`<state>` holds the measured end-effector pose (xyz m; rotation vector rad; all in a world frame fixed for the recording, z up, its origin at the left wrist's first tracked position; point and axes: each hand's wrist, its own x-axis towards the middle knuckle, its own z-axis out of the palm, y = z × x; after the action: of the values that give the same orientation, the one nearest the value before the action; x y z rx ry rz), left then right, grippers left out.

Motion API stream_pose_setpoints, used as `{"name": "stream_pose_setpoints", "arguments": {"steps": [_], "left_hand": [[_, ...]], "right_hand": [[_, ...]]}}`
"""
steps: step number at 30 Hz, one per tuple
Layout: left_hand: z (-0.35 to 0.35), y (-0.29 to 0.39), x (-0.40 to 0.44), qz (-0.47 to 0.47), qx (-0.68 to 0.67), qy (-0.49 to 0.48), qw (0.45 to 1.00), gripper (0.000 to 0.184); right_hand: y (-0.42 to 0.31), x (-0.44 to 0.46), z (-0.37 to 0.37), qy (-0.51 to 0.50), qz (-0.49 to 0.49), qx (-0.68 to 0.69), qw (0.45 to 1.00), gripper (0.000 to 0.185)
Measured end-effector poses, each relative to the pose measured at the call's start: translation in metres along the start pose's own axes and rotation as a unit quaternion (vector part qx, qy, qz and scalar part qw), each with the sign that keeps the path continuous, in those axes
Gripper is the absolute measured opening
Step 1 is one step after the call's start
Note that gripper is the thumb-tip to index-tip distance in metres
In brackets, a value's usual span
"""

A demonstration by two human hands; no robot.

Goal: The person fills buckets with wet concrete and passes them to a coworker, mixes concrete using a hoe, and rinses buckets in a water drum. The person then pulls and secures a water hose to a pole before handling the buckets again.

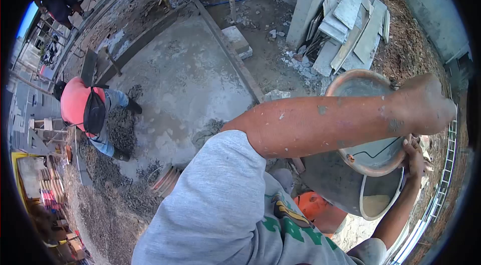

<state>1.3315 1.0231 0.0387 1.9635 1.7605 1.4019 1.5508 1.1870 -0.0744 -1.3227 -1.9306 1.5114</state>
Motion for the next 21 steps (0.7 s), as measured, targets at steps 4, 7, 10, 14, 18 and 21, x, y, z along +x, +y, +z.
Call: {"name": "stream_pose_setpoints", "arguments": {"steps": [4,7,10,14,18,21], "left_hand": [[-0.072,-0.092,-0.156,-0.34,-0.232,0.057,0.91,0.048],[-0.1,-0.172,-0.281,-0.47,-0.184,0.079,0.86,0.061],[-0.114,-0.252,-0.419,-0.609,-0.107,0.172,0.767,0.07],[-0.146,-0.298,-0.573,-0.699,-0.14,0.313,0.627,0.056],[-0.111,-0.353,-0.76,-0.735,-0.064,0.488,0.467,0.038],[-0.082,-0.374,-0.85,-0.727,-0.102,0.595,0.326,0.037]], "right_hand": [[0.029,0.02,0.184,-0.123,0.06,-0.073,0.988,0.022],[0.082,0.045,0.346,-0.179,0.099,-0.094,0.974,0.02],[0.131,0.051,0.513,-0.226,0.114,-0.163,0.954,0.02],[0.166,0.028,0.714,-0.322,0.03,-0.321,0.89,0.019],[0.153,-0.056,0.845,-0.36,-0.248,-0.487,0.756,0.031],[0.112,-0.12,0.889,-0.41,-0.295,-0.485,0.714,0.03]]}}
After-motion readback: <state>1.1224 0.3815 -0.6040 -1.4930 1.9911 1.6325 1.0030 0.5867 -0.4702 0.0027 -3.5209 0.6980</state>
